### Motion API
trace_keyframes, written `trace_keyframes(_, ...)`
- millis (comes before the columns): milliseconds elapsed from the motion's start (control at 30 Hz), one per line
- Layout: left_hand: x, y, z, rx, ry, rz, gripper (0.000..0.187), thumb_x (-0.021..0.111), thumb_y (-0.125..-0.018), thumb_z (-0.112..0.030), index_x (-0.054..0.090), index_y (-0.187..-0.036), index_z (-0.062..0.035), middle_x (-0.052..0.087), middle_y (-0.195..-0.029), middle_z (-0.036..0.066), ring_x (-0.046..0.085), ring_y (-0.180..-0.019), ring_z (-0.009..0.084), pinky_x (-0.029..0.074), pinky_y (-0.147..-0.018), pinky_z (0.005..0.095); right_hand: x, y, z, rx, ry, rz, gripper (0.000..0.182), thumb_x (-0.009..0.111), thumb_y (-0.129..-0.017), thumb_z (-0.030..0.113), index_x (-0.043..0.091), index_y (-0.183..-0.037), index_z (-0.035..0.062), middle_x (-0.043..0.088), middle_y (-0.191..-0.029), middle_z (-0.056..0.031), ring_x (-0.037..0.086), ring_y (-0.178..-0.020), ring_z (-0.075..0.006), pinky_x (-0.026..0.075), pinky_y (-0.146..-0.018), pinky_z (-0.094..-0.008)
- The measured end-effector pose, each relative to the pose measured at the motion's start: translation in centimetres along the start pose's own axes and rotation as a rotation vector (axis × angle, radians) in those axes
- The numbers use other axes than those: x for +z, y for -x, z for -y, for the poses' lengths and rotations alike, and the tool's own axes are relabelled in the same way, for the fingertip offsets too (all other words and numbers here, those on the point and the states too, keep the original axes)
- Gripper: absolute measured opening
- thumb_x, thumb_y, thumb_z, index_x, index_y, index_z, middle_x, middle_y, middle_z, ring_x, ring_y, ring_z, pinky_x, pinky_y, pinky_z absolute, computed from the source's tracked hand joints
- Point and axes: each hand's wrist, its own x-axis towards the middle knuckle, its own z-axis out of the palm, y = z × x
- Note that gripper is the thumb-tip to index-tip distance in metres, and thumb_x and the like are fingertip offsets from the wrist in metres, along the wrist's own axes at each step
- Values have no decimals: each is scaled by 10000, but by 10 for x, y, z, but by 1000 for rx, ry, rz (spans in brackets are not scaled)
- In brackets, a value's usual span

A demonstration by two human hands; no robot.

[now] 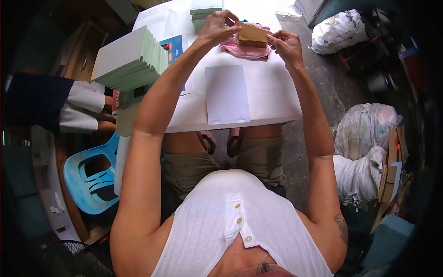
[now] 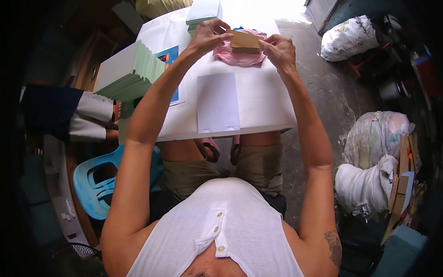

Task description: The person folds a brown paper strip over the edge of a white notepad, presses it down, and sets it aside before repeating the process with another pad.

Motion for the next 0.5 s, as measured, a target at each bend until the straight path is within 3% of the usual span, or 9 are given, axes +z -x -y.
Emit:
trace_keyframes(33, 3, -5, 3, 30, -86, -68, 339, 823, -835, -184, 711, -1099, -4, 753, -908, 130, 739, -786, 192, 599, -718, 300, 4, -8, -2, 8, 51, -14, 239, 768, -893, 251, 745, -891, 12, 708, -740, -35, 642, -660, -95, 500, -566, -244)
trace_keyframes(133, 9, -12, 15, 129, -219, -212, 312, 793, -852, -196, 719, -1102, -22, 773, -954, 152, 762, -826, 229, 607, -777, 351, 5, -21, -3, 117, 244, -33, 279, 723, -767, 285, 795, -927, 67, 771, -831, -78, 724, -751, -167, 561, -763, -315)
trace_keyframes(200, 11, -2, 8, 221, -184, -243, 294, 775, -873, -216, 721, -1101, -40, 774, -939, 151, 762, -805, 232, 609, -760, 364, 4, -21, -9, 148, 135, -9, 271, 719, -761, 290, 766, -850, 39, 719, -742, -76, 668, -654, -151, 530, -645, -308)
trace_keyframes(233, 13, 3, 1, 208, -172, -174, 327, 746, -894, -220, 695, -1185, -79, 775, -989, 121, 743, -973, 256, 592, -840, 364, 2, -20, -12, 166, 54, 30, 262, 719, -768, 279, 754, -828, 27, 698, -716, -73, 644, -624, -145, 515, -605, -303)
trace_keyframes(333, 22, 17, -11, 511, -335, -98, 448, 753, -883, -223, 638, -1303, -115, 747, -1153, 93, 635, -1226, 285, 533, -978, 402, 0, -8, -17, 165, -184, 98, 247, 718, -788, 245, 720, -778, -2, 640, -657, -59, 573, -559, -119, 453, -510, -281)
trace_keyframes(367, 26, 24, -13, 473, -417, -5, 635, 758, -882, -266, 517, -1460, -163, 660, -1344, 83, 472, -1391, 314, 395, -1134, 472, 0, -6, -18, 153, -263, 112, 245, 718, -795, 234, 710, -765, -10, 622, -641, -53, 550, -542, -110, 431, -482, -273)
trace_keyframes(467, 43, 28, -2, 568, -410, 21, 784, 764, -882, -343, 393, -1559, -205, 609, -1404, 110, 450, -1396, 331, 296, -1192, 521, 2, -4, -18, 160, -330, 123, 239, 721, -812, 215, 709, -773, -21, 625, -641, -53, 549, -540, -103, 422, -473, -264)
trace_keyframes(500, 48, 28, 4, 535, -414, 69, 887, 767, -875, -399, 295, -1608, -239, 532, -1468, 117, 383, -1433, 328, 225, -1225, 530, 3, -3, -17, 158, -325, 114, 245, 724, -812, 222, 708, -773, -19, 628, -643, -54, 550, -538, -103, 424, -471, -266)
